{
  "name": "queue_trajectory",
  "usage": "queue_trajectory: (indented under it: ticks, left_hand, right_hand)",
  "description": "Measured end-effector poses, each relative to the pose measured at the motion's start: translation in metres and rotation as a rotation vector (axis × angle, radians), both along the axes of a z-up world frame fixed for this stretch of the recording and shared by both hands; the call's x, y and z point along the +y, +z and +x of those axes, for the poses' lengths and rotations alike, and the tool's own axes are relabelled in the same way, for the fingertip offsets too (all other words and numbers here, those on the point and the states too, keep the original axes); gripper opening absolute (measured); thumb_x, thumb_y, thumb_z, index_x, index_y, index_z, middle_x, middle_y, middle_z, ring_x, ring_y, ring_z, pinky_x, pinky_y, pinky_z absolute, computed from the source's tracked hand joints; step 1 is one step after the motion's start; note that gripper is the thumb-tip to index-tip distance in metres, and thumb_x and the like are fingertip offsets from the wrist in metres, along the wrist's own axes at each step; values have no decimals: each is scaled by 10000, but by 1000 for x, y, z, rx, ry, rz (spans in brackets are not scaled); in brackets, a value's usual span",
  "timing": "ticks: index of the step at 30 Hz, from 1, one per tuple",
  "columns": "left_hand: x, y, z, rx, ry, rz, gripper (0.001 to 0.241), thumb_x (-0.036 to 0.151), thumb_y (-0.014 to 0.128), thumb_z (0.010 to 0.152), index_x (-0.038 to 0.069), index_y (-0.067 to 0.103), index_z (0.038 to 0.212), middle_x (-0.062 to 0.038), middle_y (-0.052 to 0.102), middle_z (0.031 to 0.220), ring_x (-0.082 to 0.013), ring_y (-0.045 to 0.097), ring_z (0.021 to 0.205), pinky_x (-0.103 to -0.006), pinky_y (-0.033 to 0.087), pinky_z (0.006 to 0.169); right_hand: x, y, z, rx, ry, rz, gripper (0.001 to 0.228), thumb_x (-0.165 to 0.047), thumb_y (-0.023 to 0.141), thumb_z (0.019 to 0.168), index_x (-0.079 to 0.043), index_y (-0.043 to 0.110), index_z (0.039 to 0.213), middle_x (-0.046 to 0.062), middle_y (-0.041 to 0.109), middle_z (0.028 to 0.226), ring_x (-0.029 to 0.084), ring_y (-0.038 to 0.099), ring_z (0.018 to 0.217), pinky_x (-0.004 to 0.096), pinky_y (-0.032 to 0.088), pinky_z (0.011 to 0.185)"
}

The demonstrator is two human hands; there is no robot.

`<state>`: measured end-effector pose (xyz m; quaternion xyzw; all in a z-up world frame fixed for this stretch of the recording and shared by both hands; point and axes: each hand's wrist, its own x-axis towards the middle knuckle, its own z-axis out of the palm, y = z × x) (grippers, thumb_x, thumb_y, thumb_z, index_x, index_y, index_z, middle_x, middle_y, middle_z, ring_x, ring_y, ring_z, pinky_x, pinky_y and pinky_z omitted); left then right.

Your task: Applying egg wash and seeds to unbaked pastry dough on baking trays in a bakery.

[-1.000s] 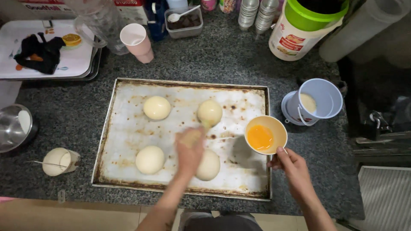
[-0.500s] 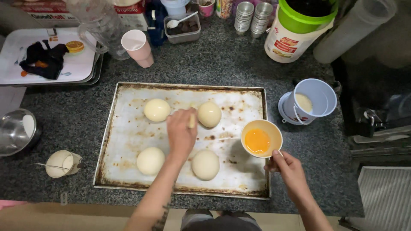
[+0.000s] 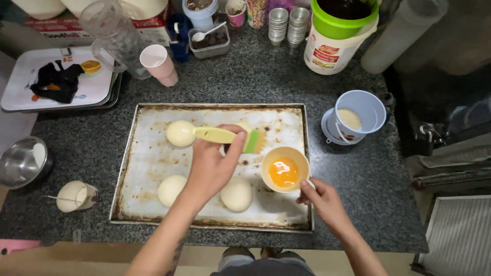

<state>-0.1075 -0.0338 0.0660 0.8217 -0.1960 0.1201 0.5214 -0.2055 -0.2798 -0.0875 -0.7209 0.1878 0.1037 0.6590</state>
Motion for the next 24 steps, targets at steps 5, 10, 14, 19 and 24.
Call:
queue_trajectory:
  ticks: [5,10,14,19,24]
  left_hand:
    - [-11,16,-20,8,-51,244,224,197,573,894,47,732,848,-16,582,528,-174,473,479,-287,417,705]
    - [-1,-8,-31,-64,19,456,169,151,578,879,41,678,800,-57,644,666,-245,506,541,-329,378,719]
    - [17,-30,-39,-183,90,651,311,279,525,956,118,596,700,-63,558,577,-274,601,614,-363,375,695]
    - [36,-27,-52,-242,156,707,313,280,540,955,118,600,693,-54,557,580,-263,604,616,-361,374,683]
    - [61,-13,-58,-538,183,816,122,239,646,862,120,626,883,-21,523,663,-208,563,650,-359,397,714]
  right_hand:
    - [15,16,5,-60,116,-10,336,-229,593,940,10,627,708,98,647,643,170,681,637,276,503,615]
    - [31,24,9,-62,234,5,300,-257,597,930,-5,642,775,79,645,649,149,648,647,264,500,625]
    - [49,30,10,-172,320,-111,354,-296,678,924,-77,701,647,76,638,573,140,557,522,284,486,561]
    - [69,38,11,-187,387,-108,338,-294,670,925,-85,710,663,62,630,591,127,538,519,280,481,555]
    - [92,39,12,-146,411,-60,350,-293,636,946,-50,694,700,127,661,643,202,646,614,320,525,632]
